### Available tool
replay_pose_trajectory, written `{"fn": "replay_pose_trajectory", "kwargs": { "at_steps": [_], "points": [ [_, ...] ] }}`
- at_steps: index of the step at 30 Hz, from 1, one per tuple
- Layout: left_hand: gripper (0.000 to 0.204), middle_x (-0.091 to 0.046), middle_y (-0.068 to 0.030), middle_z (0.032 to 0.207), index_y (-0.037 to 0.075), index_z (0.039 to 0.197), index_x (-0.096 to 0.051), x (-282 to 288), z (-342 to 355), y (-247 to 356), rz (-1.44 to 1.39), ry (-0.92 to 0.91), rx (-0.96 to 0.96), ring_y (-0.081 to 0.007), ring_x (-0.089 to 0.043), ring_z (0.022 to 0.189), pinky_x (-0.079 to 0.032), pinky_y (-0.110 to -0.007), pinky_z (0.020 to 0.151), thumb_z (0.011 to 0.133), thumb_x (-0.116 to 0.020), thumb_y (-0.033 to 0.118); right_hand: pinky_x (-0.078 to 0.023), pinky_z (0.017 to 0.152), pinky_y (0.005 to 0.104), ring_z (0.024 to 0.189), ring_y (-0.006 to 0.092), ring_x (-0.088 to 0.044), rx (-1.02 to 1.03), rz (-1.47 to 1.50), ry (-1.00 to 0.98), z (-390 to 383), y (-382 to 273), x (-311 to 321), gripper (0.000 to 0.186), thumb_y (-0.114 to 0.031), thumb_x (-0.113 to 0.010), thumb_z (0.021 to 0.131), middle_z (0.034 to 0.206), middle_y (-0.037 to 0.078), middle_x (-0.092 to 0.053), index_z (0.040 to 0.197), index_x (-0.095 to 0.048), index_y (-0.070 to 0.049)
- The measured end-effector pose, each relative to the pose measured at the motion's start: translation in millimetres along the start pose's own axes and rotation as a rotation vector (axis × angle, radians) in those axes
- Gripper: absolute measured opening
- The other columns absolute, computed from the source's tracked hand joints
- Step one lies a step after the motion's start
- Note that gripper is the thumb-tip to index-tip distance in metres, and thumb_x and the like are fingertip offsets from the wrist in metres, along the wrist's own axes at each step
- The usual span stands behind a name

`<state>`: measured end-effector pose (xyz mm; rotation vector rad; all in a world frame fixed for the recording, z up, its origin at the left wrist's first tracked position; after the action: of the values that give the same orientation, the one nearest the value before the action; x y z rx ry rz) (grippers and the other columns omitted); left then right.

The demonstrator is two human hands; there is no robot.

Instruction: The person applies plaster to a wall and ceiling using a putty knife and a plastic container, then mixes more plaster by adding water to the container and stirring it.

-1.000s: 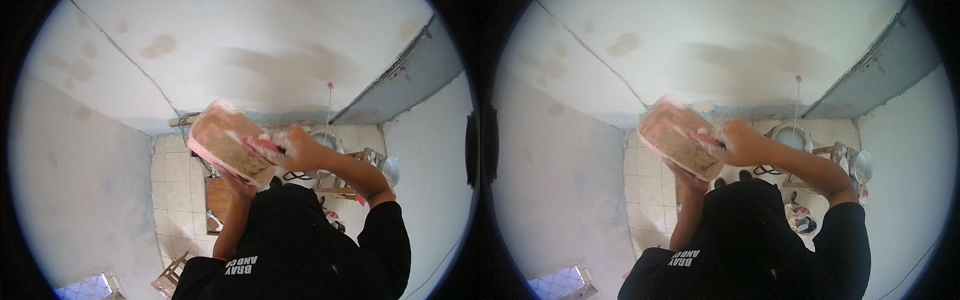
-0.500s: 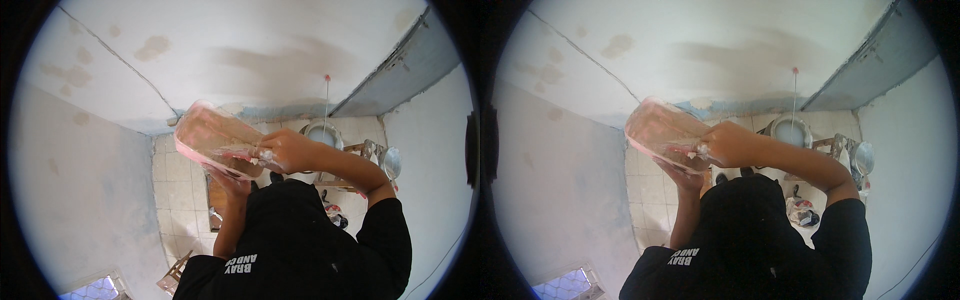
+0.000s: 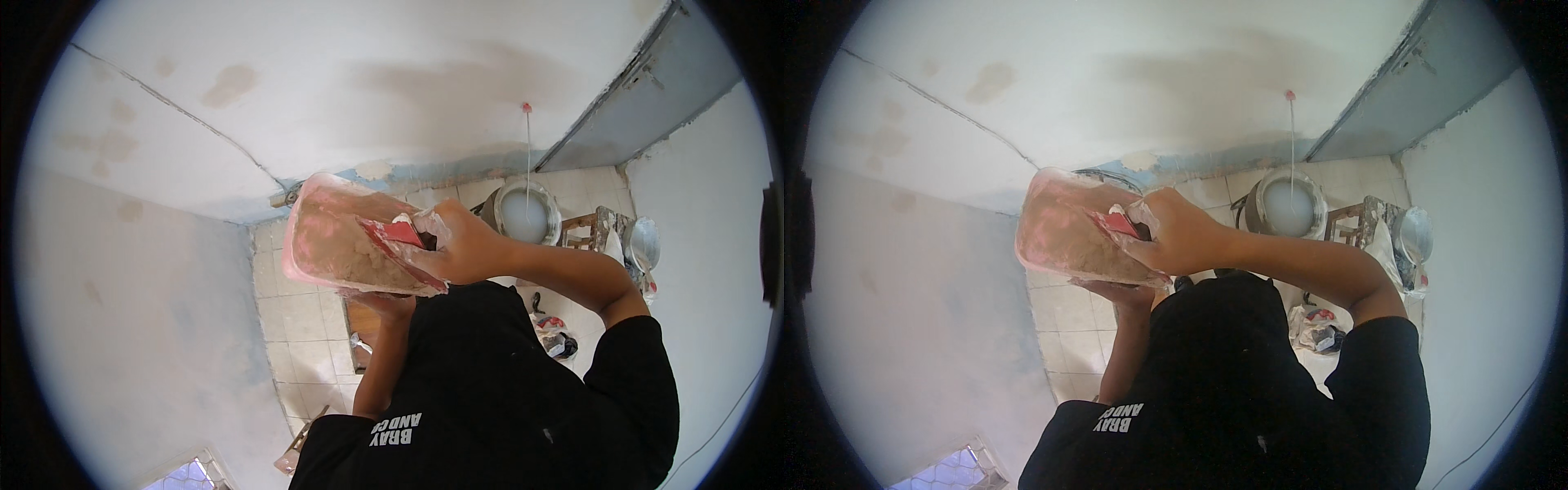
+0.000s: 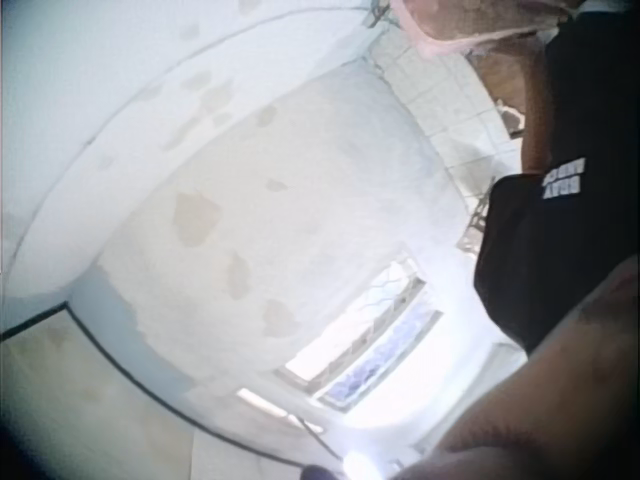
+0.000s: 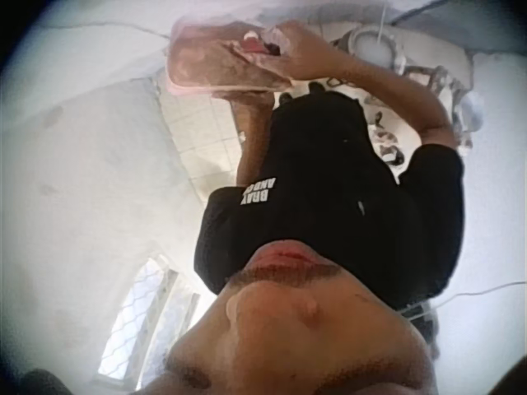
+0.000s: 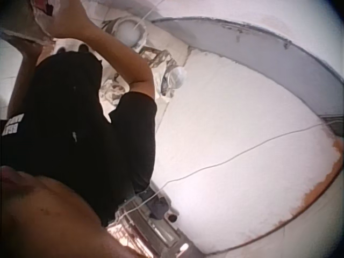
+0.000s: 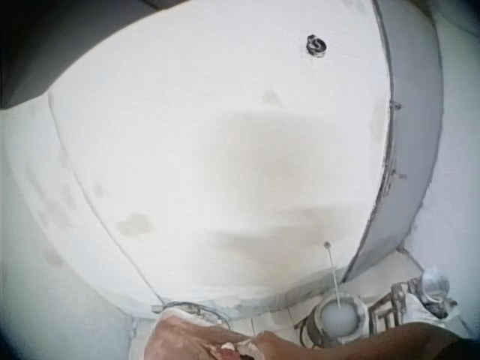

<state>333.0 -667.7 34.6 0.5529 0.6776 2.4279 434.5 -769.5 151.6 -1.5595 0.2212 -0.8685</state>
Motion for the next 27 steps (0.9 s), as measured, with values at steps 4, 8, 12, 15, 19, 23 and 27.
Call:
{"fn": "replay_pose_trajectory", "kwargs": {
  "at_steps": [4, 8, 12, 15, 19, 23, 27],
  "points": [
    [0.105, -0.011, -0.0226, 0.144, 0.01, 0.143, 0.014, -5, 7, 5, -0.006, -0.028, 0.008, -0.0372, -0.025, 0.132, -0.026, -0.051, 0.105, 0.08, -0.069, 0.029, -0.043, 0.056, 0.0262, 0.058, 0.0134, -0.056, -0.125, 0.114, 0.064, 1, 30, -1, 0.019, -0.013, -0.059, 0.081, 0.066, 0.012, -0.061, 0.09, -0.064, 0.003],
    [0.106, -0.011, -0.0224, 0.144, 0.01, 0.143, 0.013, -8, 13, 8, -0.018, -0.057, 0.032, -0.0367, -0.025, 0.132, -0.026, -0.051, 0.105, 0.079, -0.07, 0.029, -0.044, 0.059, 0.0261, 0.06, 0.0155, -0.058, -0.183, 0.154, 0.143, 2, 32, 4, 0.021, -0.013, -0.059, 0.081, 0.072, 0.012, -0.064, 0.093, -0.065, 0.003],
    [0.107, -0.011, -0.0222, 0.144, 0.01, 0.143, 0.012, -9, 12, 13, -0.013, -0.068, 0.046, -0.0363, -0.025, 0.132, -0.026, -0.05, 0.105, 0.078, -0.071, 0.029, -0.039, 0.049, 0.0354, 0.047, 0.0299, -0.046, 0.124, 0.0, 0.308, 1, -9, 23, 0.02, -0.014, -0.06, 0.073, 0.059, 0.02, -0.054, 0.079, -0.062, 0.004],
    [0.108, -0.011, -0.022, 0.144, 0.009, 0.143, 0.012, -10, 8, 15, -0.003, -0.069, 0.06, -0.0359, -0.025, 0.132, -0.026, -0.05, 0.105, 0.077, -0.071, 0.029, -0.044, 0.055, 0.033, 0.055, 0.0283, -0.055, 0.243, -0.22, 0.225, 1, -36, 33, 0.021, -0.013, -0.064, 0.072, 0.068, 0.015, -0.06, 0.087, -0.065, 0.001],
    [0.109, -0.011, -0.0218, 0.145, 0.009, 0.143, 0.011, -9, 11, 17, -0.017, -0.07, 0.093, -0.0355, -0.025, 0.132, -0.027, -0.049, 0.105, 0.076, -0.073, 0.03, -0.051, 0.063, 0.0325, 0.067, 0.0245, -0.063, 0.47, -0.355, 0.129, 4, -33, 15, 0.022, -0.01, -0.067, 0.073, 0.077, 0.011, -0.066, 0.093, -0.067, -0.002],
    [0.11, -0.011, -0.0216, 0.145, 0.009, 0.143, 0.01, -5, 17, 16, -0.043, -0.063, 0.2, -0.035, -0.025, 0.132, -0.027, -0.049, 0.105, 0.075, -0.074, 0.03, -0.052, 0.065, 0.0333, 0.075, 0.0245, -0.063, 0.595, -0.537, 0.023, -3, -29, 3, 0.022, -0.009, -0.068, 0.072, 0.08, 0.011, -0.066, 0.093, -0.068, -0.001],
    [0.111, -0.012, -0.0208, 0.145, 0.008, 0.144, 0.008, -2, 15, 11, -0.111, -0.011, 0.256, -0.034, -0.025, 0.132, -0.027, -0.048, 0.105, 0.073, -0.075, 0.031, -0.052, 0.065, 0.0336, 0.078, 0.0249, -0.063, 0.509, -0.425, -0.099, -4, -24, 7, 0.024, -0.008, -0.068, 0.07, 0.081, 0.011, -0.066, 0.093, -0.067, -0.001]
  ]
}}
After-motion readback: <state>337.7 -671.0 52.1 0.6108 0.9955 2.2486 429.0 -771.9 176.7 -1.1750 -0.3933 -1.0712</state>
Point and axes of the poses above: each hand's wrist, its own z-axis towards the middle knuckle, its own x-axis out of the back of the hand, y = z × x, the point moved 7 cm from there along z, towards the middle knuckle
